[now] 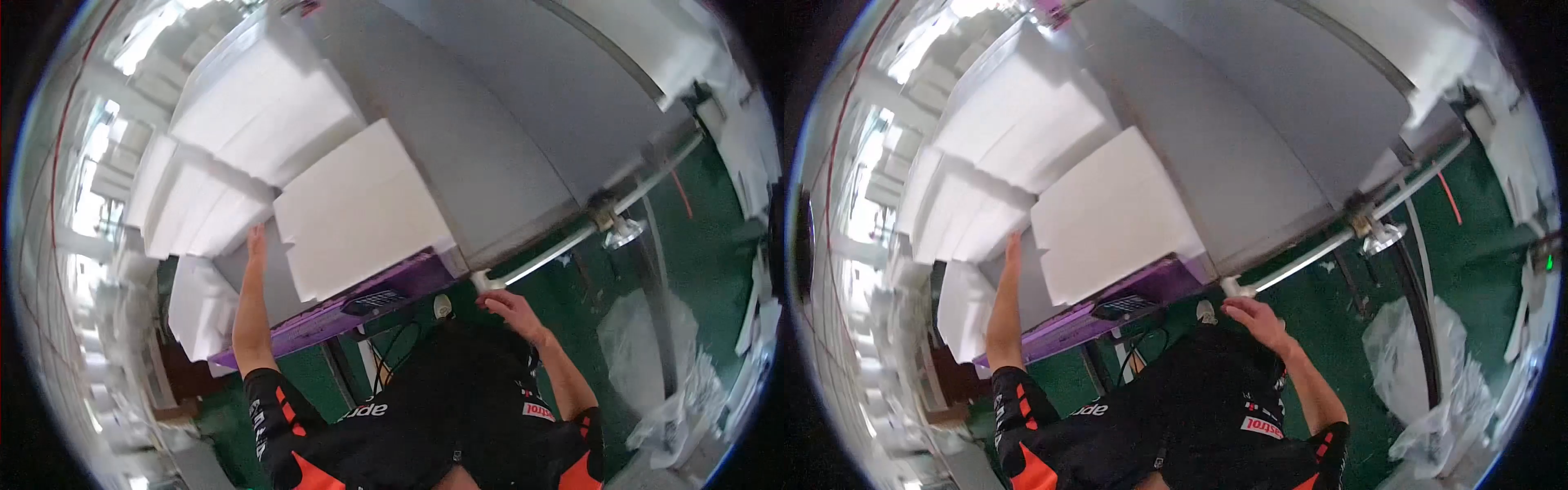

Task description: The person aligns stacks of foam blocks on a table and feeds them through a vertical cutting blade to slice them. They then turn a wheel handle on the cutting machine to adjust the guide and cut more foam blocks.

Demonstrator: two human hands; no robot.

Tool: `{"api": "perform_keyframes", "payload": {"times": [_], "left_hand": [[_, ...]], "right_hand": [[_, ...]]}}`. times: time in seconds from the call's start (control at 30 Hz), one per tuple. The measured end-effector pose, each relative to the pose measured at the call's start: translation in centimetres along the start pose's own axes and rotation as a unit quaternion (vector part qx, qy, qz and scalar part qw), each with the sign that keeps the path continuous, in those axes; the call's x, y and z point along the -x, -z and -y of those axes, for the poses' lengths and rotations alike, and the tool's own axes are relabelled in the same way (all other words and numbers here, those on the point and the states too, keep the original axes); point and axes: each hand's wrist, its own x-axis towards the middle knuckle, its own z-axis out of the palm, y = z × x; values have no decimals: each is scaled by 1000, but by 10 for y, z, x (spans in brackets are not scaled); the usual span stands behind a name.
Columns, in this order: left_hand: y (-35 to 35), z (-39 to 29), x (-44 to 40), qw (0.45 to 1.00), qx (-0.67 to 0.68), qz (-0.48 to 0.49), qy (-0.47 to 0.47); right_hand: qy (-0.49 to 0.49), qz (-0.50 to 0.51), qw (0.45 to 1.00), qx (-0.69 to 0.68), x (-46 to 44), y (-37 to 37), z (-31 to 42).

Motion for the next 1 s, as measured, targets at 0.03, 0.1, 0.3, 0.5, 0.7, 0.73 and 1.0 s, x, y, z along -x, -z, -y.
{"api": "perform_keyframes", "payload": {"times": [0.03,0.1,0.3,0.5,0.7,0.73,1.0], "left_hand": [[4,17,5,999,42,14,8],[6,29,-3,990,131,47,17],[-15,31,-53,920,339,195,-20],[-59,-26,-66,905,348,238,55],[-60,-34,-92,860,393,315,87],[-59,-35,-89,854,394,326,97],[-50,10,-13,893,337,298,-15]], "right_hand": [[12,34,998,-50,-17,-19,6],[19,66,994,-84,-34,-44,-1],[-28,-229,973,17,-89,-96,-37],[77,-261,922,277,-109,-37,-67],[-46,-143,988,46,-136,0,-90],[-94,-132,980,-115,-139,6,-93],[1,-138,988,74,-152,-1,-2]]}}
